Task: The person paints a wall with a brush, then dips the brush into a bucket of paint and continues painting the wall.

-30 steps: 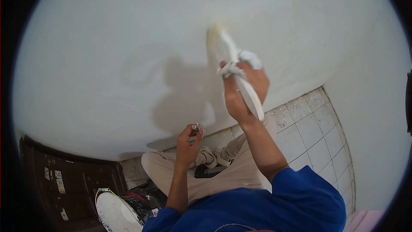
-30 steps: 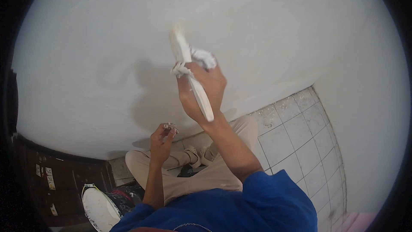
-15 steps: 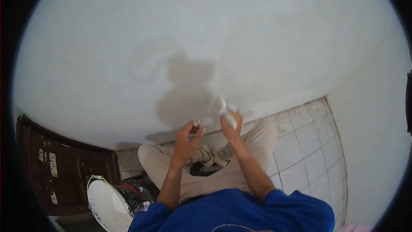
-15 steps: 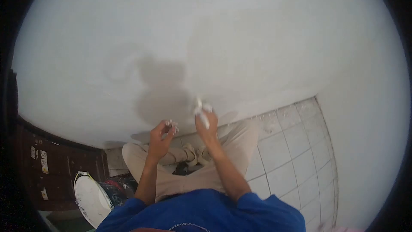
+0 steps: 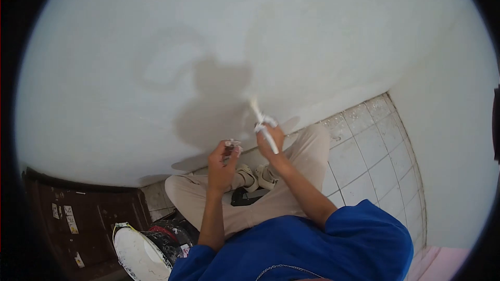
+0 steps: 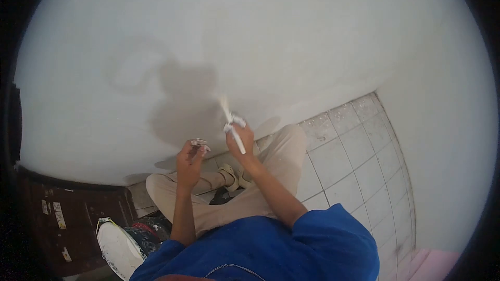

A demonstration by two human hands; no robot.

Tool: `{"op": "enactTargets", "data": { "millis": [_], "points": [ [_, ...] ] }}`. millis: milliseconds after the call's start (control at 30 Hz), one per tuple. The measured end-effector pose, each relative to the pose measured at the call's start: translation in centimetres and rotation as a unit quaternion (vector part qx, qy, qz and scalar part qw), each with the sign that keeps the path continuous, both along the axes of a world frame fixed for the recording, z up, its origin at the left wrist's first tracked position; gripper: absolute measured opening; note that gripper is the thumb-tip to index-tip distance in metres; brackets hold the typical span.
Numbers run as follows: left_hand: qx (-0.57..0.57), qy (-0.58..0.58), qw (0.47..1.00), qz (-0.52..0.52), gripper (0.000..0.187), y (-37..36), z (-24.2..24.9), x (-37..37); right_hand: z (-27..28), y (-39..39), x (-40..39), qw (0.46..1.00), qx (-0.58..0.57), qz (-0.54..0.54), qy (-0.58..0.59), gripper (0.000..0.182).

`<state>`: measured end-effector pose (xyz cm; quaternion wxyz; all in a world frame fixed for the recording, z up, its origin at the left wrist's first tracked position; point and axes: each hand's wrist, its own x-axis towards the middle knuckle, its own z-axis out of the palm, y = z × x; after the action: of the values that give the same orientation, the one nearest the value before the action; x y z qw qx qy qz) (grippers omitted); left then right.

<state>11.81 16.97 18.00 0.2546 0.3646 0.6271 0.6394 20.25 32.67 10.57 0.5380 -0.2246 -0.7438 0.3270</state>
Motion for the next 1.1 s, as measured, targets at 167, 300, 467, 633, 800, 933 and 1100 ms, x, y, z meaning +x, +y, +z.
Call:
{"op": "enactTargets", "data": {
  "millis": [167, 300, 467, 633, 800, 933, 1100],
  "points": [
    [0.010, -0.015, 1.000, 0.002, 0.013, -0.1, -0.8, -0.7, -4.6, 0.1, 2.4, 0.987, -0.151, 0.025, -0.056, 0.008],
    [-0.008, -0.005, 1.000, -0.004, 0.014, -0.1, -0.7, -0.5, 12.4, 1.5, 1.3, 0.996, 0.040, -0.064, 0.036, 0.002],
    [0.014, -0.010, 1.000, -0.015, 0.012, 0.6, -0.8, -0.3, 20.6, 1.8, 1.5, 0.961, 0.193, -0.079, 0.182, 0.004],
    [-0.005, 0.000, 1.000, -0.004, 0.012, 0.4, -0.2, -0.3, 5.5, 2.1, -0.7, 0.989, 0.126, -0.066, 0.048, 0.010],
    [0.008, -0.002, 1.000, 0.024, 0.014, -0.7, 0.2, -1.0, -6.0, -0.8, 2.9, 0.938, -0.336, -0.071, 0.041, 0.008],
    [0.012, -0.005, 1.000, 0.025, 0.015, -1.0, 0.2, -1.0, -0.4, 2.0, 1.4, 0.767, -0.568, -0.033, 0.296, 0.023],
    [-0.022, 0.000, 1.000, -0.010, 0.011, -0.3, 0.4, -0.6, 18.1, -0.1, 0.7, 0.747, -0.418, 0.177, 0.485, 0.020]
  ]
}}
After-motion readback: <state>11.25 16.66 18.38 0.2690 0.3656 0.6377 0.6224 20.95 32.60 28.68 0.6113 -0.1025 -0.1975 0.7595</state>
